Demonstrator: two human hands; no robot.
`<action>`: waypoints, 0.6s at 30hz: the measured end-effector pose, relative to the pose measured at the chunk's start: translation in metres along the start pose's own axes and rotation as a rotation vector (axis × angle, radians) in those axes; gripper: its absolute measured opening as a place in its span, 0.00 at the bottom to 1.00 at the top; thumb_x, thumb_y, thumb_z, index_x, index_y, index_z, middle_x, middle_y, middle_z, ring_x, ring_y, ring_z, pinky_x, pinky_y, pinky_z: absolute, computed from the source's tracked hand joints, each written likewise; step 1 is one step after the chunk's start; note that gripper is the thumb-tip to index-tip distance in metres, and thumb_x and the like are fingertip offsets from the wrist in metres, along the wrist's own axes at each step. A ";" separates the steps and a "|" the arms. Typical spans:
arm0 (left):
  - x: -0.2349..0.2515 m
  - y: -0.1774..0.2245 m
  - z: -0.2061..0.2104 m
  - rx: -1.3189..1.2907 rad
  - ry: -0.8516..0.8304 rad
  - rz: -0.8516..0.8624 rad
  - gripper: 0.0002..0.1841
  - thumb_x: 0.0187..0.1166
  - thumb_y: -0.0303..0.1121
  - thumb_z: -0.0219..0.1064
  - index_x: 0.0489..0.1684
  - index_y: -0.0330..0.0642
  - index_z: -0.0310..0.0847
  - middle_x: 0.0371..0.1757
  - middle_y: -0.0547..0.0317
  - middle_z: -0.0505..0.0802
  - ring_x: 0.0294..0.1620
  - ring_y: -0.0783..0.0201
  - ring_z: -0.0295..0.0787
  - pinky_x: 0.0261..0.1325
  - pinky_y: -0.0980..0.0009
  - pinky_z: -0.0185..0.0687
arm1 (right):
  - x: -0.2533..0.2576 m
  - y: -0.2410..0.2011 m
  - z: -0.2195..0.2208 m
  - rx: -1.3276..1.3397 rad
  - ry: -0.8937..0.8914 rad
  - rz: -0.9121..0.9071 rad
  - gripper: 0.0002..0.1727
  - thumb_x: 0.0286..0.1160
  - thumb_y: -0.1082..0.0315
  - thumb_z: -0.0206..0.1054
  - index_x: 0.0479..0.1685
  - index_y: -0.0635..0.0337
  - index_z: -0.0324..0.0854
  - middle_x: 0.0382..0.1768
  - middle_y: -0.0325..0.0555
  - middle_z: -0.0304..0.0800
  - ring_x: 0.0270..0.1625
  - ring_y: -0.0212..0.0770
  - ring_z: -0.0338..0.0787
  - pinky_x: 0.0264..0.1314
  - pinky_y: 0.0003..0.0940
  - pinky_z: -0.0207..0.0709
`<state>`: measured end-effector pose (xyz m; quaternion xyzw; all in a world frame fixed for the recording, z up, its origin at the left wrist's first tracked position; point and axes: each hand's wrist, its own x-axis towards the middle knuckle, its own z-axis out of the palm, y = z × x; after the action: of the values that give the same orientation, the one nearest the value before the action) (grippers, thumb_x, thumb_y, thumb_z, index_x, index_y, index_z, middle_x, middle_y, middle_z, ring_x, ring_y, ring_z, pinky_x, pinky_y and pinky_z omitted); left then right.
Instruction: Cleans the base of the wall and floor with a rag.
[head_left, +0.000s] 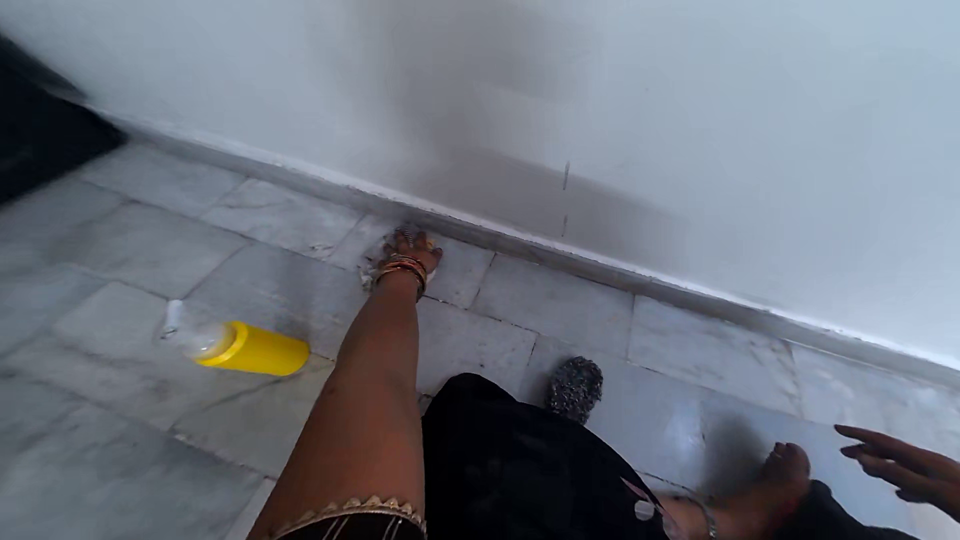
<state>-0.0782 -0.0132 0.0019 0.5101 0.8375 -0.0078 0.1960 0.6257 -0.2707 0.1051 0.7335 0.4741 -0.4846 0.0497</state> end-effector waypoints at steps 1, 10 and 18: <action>-0.005 0.010 0.002 0.020 -0.024 0.020 0.37 0.89 0.56 0.56 0.96 0.50 0.55 0.95 0.27 0.48 0.93 0.21 0.43 0.85 0.23 0.49 | 0.000 -0.001 0.000 -0.005 -0.007 -0.027 0.32 0.90 0.59 0.61 0.91 0.59 0.62 0.77 0.64 0.79 0.75 0.63 0.83 0.74 0.61 0.76; -0.104 0.138 0.024 0.177 -0.215 0.112 0.48 0.83 0.65 0.58 0.95 0.39 0.53 0.92 0.22 0.55 0.93 0.27 0.49 0.87 0.28 0.51 | -0.020 -0.008 0.000 -0.024 0.090 -0.264 0.32 0.88 0.58 0.64 0.89 0.54 0.66 0.77 0.60 0.81 0.75 0.57 0.86 0.79 0.52 0.76; -0.207 0.244 0.090 0.159 -0.298 0.246 0.51 0.79 0.66 0.62 0.98 0.47 0.44 0.96 0.28 0.40 0.94 0.22 0.35 0.86 0.21 0.43 | -0.026 -0.011 0.002 -0.011 0.160 -0.442 0.33 0.84 0.55 0.67 0.88 0.49 0.69 0.74 0.53 0.85 0.71 0.52 0.89 0.73 0.52 0.82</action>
<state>0.2432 -0.0914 0.0340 0.6156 0.7272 -0.1252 0.2764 0.6135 -0.2823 0.1279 0.6478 0.6280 -0.4214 -0.0914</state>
